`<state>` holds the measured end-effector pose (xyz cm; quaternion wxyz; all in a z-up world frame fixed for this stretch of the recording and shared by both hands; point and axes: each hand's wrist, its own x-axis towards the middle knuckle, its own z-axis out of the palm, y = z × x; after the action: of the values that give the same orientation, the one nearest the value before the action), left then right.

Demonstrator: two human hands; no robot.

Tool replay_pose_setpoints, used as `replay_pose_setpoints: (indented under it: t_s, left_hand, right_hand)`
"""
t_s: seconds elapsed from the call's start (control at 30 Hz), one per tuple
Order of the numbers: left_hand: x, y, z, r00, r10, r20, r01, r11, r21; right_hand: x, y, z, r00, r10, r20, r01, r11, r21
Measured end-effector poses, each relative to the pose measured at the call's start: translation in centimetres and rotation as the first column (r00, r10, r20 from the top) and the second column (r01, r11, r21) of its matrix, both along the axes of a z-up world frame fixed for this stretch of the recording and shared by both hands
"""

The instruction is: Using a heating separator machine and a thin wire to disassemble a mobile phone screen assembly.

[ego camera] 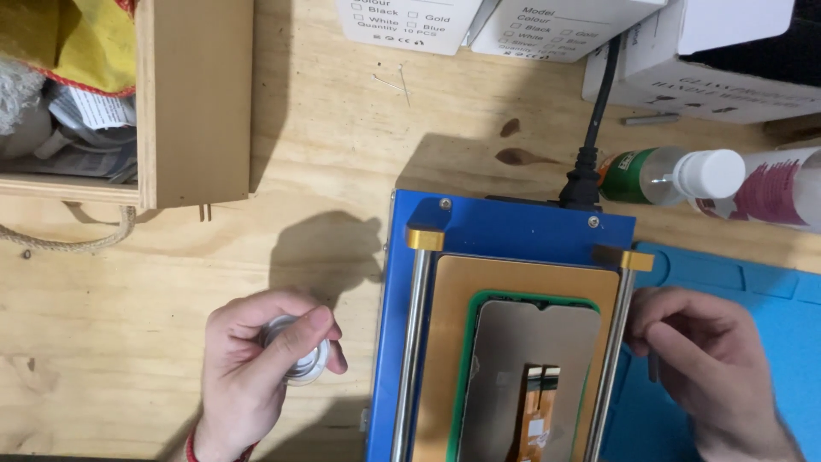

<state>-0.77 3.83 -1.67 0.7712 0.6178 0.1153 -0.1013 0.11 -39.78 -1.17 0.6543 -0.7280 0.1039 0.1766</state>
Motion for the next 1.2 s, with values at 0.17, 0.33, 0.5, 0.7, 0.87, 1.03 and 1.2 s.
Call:
replay_pose_setpoints:
  t_s: [0.17,0.33,0.5,0.7,0.87,1.03,1.2]
  left_hand:
    - [-0.3,-0.4,0.4,0.999,0.022,-0.023,-0.02,0.997,0.074]
    - [-0.1,-1.0,0.4,1.0,-0.002,0.0,0.002,0.992,0.125]
    - [0.1,-1.5,0.4,1.0,-0.008,-0.011,0.009,0.992,0.126]
    - [0.6,-2.3,0.9,0.997,-0.073,0.015,0.071,0.989,0.13]
    - [0.6,-2.8,0.8,0.996,-0.073,0.051,0.068,0.994,0.081]
    - [0.7,-2.9,0.9,0.995,-0.083,0.048,0.081,0.995,0.051]
    - [0.7,-2.7,0.8,0.997,-0.08,-0.008,0.08,0.997,-0.006]
  right_hand:
    - [-0.2,-0.5,-0.2,0.999,0.014,-0.031,-0.016,0.999,-0.037]
    - [-0.2,-0.2,0.2,0.999,0.006,-0.042,-0.005,0.999,0.042]
    - [0.1,-0.3,0.4,0.998,0.053,-0.017,-0.052,0.998,0.043]
    - [-0.4,-1.4,-0.3,0.998,0.061,-0.014,-0.06,0.995,0.08]
    - [-1.0,-1.8,-0.6,0.999,0.038,-0.013,-0.037,0.995,0.094]
    - [-1.4,-2.0,-0.6,0.999,0.002,-0.038,0.001,0.996,0.086]
    - [-1.7,-2.2,-0.8,0.999,0.004,-0.039,-0.001,0.997,0.076]
